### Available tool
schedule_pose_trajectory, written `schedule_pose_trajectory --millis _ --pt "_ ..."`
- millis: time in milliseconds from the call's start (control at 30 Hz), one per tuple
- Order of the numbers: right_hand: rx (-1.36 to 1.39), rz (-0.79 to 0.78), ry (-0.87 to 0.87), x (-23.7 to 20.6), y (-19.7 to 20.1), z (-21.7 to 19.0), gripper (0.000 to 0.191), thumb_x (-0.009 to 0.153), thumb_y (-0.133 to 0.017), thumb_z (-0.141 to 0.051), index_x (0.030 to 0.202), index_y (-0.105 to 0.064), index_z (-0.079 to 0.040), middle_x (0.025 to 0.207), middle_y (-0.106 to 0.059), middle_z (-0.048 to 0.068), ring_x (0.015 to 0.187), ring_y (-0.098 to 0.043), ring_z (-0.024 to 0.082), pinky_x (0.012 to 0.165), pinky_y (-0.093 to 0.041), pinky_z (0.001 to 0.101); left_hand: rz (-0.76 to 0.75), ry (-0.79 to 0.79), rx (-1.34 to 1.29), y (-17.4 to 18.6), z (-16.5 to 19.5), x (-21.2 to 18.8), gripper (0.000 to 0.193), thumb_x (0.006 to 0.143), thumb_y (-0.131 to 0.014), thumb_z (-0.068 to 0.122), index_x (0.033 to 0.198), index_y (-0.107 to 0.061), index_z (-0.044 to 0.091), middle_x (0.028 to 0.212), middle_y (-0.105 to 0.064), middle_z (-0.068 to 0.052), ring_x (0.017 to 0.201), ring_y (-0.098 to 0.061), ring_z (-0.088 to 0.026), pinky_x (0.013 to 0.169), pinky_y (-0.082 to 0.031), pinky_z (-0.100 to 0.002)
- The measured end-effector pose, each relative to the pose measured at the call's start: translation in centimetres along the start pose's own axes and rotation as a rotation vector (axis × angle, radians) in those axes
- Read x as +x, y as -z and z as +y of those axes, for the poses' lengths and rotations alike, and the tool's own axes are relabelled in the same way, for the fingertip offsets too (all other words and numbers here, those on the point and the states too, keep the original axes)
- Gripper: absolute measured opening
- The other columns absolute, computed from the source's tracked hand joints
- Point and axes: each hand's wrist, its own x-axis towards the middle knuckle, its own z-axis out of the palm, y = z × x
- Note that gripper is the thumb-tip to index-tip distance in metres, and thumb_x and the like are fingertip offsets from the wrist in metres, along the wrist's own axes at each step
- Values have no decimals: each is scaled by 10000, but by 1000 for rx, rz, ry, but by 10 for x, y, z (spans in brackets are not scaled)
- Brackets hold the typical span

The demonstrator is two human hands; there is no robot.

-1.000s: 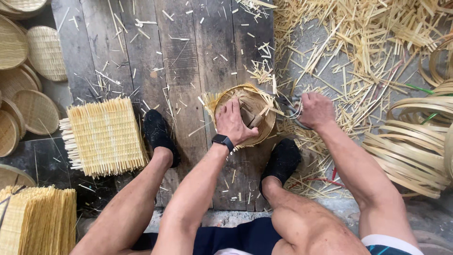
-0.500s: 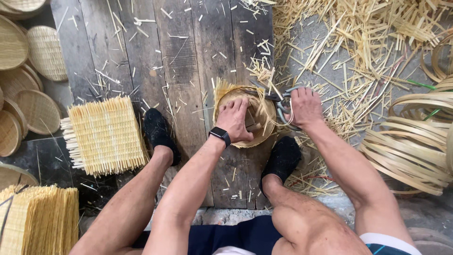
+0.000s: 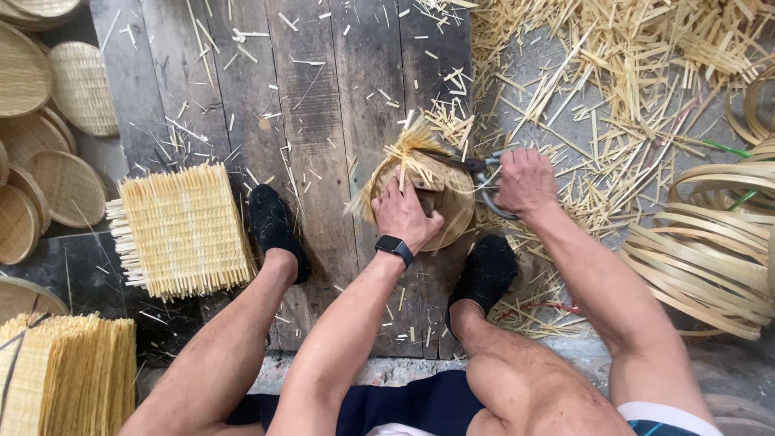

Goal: The person sits on the floor and repeatedly assembles small round bamboo trays. They place a woven bamboo mat over a circular wooden mold, press it down, and trim the excess mat with shears. The finished trays are stacked nearby.

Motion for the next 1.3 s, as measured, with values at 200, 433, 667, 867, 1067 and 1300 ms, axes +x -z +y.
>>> schedule_pose_trajectory --millis 200,433,667,867,1067,1300 --pt "34 46 51 -11 0 12 393 891 -617 -417 870 -626 -25 780 -607 122 650 -585 199 551 -529 342 107 -116 -118 3 -9 -4 1147 553 -804 217 1525 -251 -37 1421 -468 -279 1255 -517 -412 1017 -399 -515" --pt "55 -196 27 -4 -11 8 193 1054 -551 -222 988 -619 -54 862 -632 83 707 -607 187 595 -539 331 -43 -325 4 5 -24 3 1066 583 -717 106 1543 -270 -10 1429 -495 -217 1275 -536 -355 1030 -391 -503" --pt "-10 265 97 -8 -8 1 245 790 -620 -210 948 -656 -25 790 -613 99 653 -559 190 575 -520 321 -127 -495 90 10 -24 5 1062 610 -723 49 1561 -252 54 1469 -471 -193 1287 -517 -363 1072 -347 -551" --pt "-74 -79 96 -1 -11 10 218 988 -550 -190 1032 -670 -13 875 -656 150 654 -600 173 551 -515 335 -105 -429 207 17 -22 -2 1239 557 -835 282 1602 -189 125 1591 -362 -217 1382 -406 -399 1158 -250 -575" --pt "-97 10 70 -7 5 8 517 851 -616 -473 960 -656 31 862 -627 152 740 -584 232 645 -539 351 121 157 -136 6 -3 -19 1389 553 -894 571 1527 -121 -47 1525 -323 -329 1417 -323 -476 1164 -210 -597" --pt "-57 -143 -24 16 20 -18 344 953 -611 -402 995 -595 -60 850 -568 110 743 -551 213 718 -513 373 71 55 -115 8 -5 -13 1354 527 -885 504 1533 -179 -63 1393 -451 -296 1306 -442 -462 1149 -311 -572"
